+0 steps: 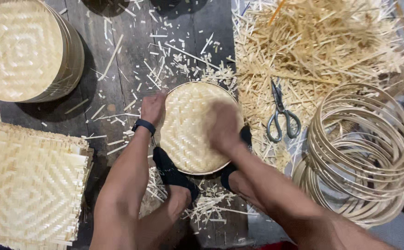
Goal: The person places a circular bamboo frame on a woven mat, presses it down, and trims the excess mat with shears. They repeat this process multiple times, stacking the finished baskets.
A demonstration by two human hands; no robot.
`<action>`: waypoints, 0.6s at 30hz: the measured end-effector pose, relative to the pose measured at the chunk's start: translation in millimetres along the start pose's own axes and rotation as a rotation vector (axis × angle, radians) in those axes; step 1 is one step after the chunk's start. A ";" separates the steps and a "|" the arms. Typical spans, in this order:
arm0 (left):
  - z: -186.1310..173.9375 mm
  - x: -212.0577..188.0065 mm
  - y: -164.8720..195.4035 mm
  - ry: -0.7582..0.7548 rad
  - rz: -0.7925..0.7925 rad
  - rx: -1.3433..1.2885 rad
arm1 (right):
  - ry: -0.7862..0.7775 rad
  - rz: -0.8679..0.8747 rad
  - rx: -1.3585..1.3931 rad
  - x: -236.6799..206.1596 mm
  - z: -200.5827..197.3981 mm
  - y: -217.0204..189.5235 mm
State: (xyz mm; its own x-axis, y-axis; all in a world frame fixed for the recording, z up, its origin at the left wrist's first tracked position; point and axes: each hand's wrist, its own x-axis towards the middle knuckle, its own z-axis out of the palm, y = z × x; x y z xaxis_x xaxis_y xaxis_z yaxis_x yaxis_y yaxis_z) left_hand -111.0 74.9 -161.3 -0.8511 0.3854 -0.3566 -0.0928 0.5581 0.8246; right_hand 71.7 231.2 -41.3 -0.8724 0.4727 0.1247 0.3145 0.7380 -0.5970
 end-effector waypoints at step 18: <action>-43.6 -132.7 10.2 0.470 0.262 0.365 | -0.445 -0.076 -0.054 -67.5 -98.9 -40.2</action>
State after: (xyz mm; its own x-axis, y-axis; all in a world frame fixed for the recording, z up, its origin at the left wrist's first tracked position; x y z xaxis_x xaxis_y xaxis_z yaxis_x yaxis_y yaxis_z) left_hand -21.6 -2.6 -86.4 -0.9648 0.2260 0.1349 0.2597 0.7349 0.6265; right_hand 155.0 217.3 52.7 -0.9660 0.1719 -0.1929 0.2519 0.7923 -0.5557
